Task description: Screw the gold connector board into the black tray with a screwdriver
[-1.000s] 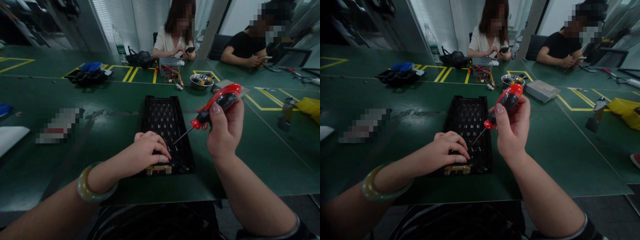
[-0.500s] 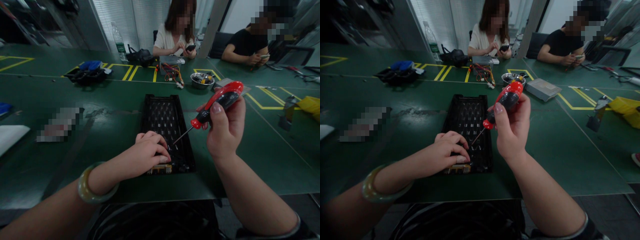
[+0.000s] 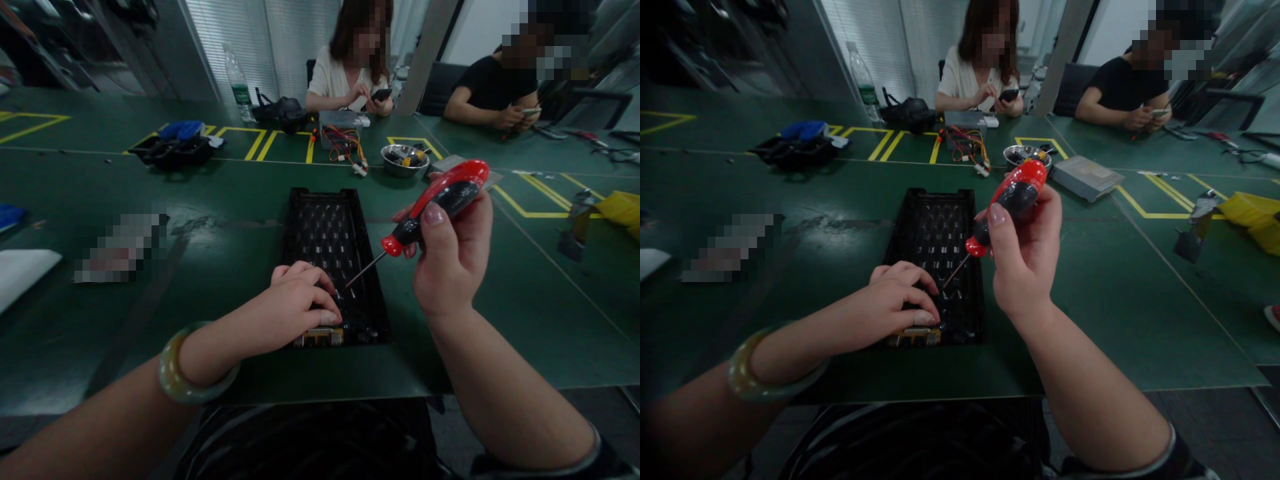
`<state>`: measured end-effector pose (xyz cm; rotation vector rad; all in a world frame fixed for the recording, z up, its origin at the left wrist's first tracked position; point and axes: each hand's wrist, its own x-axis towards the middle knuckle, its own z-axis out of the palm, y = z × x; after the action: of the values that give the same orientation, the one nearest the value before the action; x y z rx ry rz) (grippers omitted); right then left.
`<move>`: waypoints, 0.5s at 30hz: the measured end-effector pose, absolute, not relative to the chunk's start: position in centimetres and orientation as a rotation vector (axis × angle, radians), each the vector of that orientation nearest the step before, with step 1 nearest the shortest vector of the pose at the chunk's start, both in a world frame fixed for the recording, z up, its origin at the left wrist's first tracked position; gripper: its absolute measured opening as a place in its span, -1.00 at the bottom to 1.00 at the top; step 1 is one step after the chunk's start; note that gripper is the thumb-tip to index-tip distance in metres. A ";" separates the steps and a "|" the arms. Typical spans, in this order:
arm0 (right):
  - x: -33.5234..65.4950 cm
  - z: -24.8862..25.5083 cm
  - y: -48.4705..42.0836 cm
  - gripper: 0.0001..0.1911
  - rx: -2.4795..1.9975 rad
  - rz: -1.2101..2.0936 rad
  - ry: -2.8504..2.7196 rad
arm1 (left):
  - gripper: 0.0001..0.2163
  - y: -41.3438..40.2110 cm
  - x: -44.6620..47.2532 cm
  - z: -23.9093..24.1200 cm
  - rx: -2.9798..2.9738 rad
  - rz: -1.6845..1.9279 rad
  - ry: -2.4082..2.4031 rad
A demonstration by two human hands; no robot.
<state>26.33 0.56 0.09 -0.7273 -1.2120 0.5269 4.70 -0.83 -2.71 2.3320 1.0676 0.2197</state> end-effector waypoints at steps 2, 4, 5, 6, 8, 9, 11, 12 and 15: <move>26.4 0.0 0.6 -0.69 -0.734 0.524 -1.220 | -0.89 -0.8 4.7 -2.8 2.328 0.209 1.077; 26.4 0.0 0.6 -0.68 -0.748 0.534 -1.227 | -0.90 -0.9 4.8 -2.8 2.327 0.207 1.085; 26.4 0.0 0.7 -0.68 -0.754 0.537 -1.229 | -0.90 -0.9 4.8 -2.7 2.329 0.209 1.087; 26.4 0.0 0.7 -0.68 -0.757 0.536 -1.232 | -0.89 -1.0 4.9 -2.7 2.334 0.212 1.086; 26.5 -0.1 0.7 -0.68 -0.756 0.527 -1.240 | -0.88 -1.2 5.0 -2.6 2.345 0.215 1.078; 26.5 -0.1 0.7 -0.68 -0.752 0.518 -1.242 | -0.87 -1.2 5.0 -2.5 2.348 0.215 1.076; 26.5 -0.1 0.7 -0.67 -0.755 0.508 -1.246 | -0.87 -1.3 5.0 -2.5 2.348 0.219 1.080; 26.5 0.0 0.7 -0.66 -0.762 0.509 -1.246 | -0.87 -1.3 5.1 -2.5 2.346 0.225 1.086; 26.5 0.0 0.6 -0.66 -0.781 0.520 -1.244 | -0.89 -1.3 5.2 -2.6 2.338 0.247 1.097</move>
<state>26.46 0.62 -0.01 -0.7812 -1.2443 0.5205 5.16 -1.33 -2.59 2.3379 1.0971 0.2473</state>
